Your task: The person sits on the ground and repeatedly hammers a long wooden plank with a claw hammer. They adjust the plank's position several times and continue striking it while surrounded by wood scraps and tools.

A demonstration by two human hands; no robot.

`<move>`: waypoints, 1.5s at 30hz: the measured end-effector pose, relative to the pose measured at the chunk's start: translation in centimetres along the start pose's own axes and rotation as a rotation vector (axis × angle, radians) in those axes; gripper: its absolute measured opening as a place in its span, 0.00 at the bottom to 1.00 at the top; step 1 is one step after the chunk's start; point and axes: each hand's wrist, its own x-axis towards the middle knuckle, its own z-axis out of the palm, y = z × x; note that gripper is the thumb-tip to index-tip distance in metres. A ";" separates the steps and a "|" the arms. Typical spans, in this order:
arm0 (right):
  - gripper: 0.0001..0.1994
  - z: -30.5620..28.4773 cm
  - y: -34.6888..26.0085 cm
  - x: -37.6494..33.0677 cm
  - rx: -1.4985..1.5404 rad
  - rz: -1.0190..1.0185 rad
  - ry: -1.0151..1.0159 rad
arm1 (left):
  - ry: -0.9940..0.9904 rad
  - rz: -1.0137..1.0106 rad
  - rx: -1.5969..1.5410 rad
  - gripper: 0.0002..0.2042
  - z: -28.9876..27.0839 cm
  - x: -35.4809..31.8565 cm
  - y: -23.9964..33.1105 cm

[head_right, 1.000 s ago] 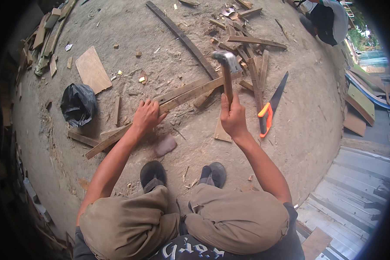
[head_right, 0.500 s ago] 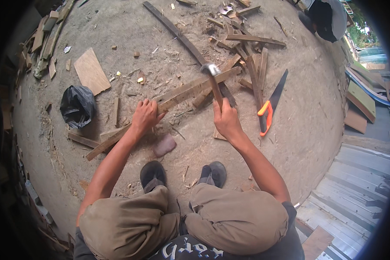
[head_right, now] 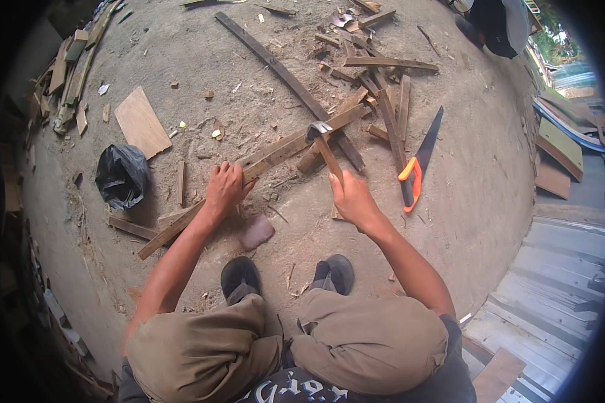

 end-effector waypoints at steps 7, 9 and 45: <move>0.17 -3.9 -7.5 2.3 0.229 -0.074 0.263 | 0.006 -0.010 0.030 0.22 0.3 -1.0 -0.4; 0.17 -3.0 -7.4 3.4 0.284 -0.143 0.355 | -0.022 -0.017 0.025 0.22 0.2 -0.8 -0.2; 0.13 5.8 1.2 1.2 0.274 -0.095 0.311 | -0.027 -0.016 -0.064 0.22 -0.6 0.4 -0.7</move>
